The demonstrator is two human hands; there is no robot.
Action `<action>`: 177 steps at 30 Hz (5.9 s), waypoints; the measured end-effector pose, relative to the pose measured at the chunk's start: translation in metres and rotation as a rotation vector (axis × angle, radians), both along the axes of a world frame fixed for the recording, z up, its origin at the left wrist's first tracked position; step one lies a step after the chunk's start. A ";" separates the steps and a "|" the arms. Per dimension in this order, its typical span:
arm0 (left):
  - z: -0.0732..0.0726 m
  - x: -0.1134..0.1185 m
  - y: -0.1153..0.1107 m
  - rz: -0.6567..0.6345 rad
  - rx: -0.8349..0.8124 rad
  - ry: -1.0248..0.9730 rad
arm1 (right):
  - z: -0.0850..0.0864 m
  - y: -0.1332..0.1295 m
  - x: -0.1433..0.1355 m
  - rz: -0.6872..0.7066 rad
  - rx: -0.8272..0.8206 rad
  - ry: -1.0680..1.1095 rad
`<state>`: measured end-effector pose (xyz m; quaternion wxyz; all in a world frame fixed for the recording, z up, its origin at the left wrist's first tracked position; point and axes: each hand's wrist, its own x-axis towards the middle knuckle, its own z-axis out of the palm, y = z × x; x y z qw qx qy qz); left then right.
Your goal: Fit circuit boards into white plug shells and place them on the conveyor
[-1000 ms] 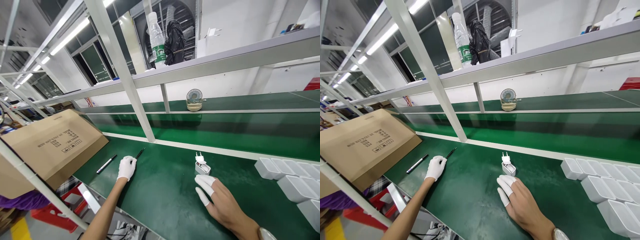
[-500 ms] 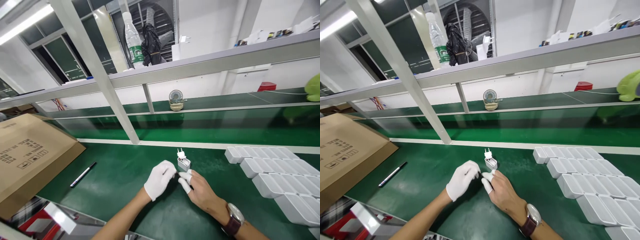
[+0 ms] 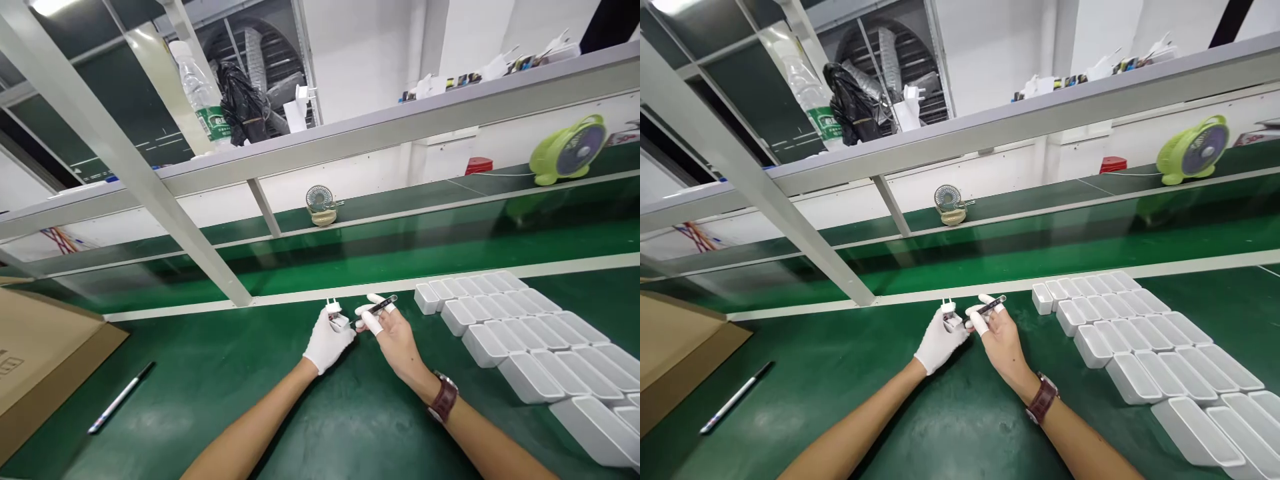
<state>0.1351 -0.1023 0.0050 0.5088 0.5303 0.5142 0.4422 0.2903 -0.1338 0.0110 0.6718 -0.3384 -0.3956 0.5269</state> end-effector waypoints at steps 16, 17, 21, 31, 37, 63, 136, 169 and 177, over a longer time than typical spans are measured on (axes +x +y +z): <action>0.024 -0.046 -0.027 0.022 -0.587 -1.222 | 0.012 -0.032 -0.020 0.157 -0.048 -0.161; 0.024 -0.046 -0.028 0.024 -0.593 -1.206 | 0.011 -0.033 -0.020 0.173 -0.052 -0.169; 0.020 -0.048 -0.029 -0.014 -0.564 -1.152 | 0.006 -0.034 -0.018 0.185 -0.049 -0.206; 0.013 -0.039 -0.032 0.167 -0.651 -1.220 | -0.005 -0.046 -0.022 0.210 0.102 -0.407; 0.013 -0.031 -0.036 0.216 -0.675 -1.221 | -0.013 -0.049 -0.020 0.110 0.425 -0.656; 0.021 -0.028 -0.039 0.021 -0.632 -1.012 | -0.004 -0.054 -0.025 0.223 0.166 -0.303; 0.022 -0.017 -0.040 0.217 -0.591 -1.235 | -0.017 -0.042 -0.022 0.022 0.416 -0.548; 0.023 -0.021 -0.040 0.156 -0.658 -1.162 | -0.015 -0.041 -0.023 0.051 0.547 -0.664; 0.028 -0.016 -0.041 0.212 -0.717 -1.145 | -0.006 -0.041 -0.022 0.075 0.572 -0.706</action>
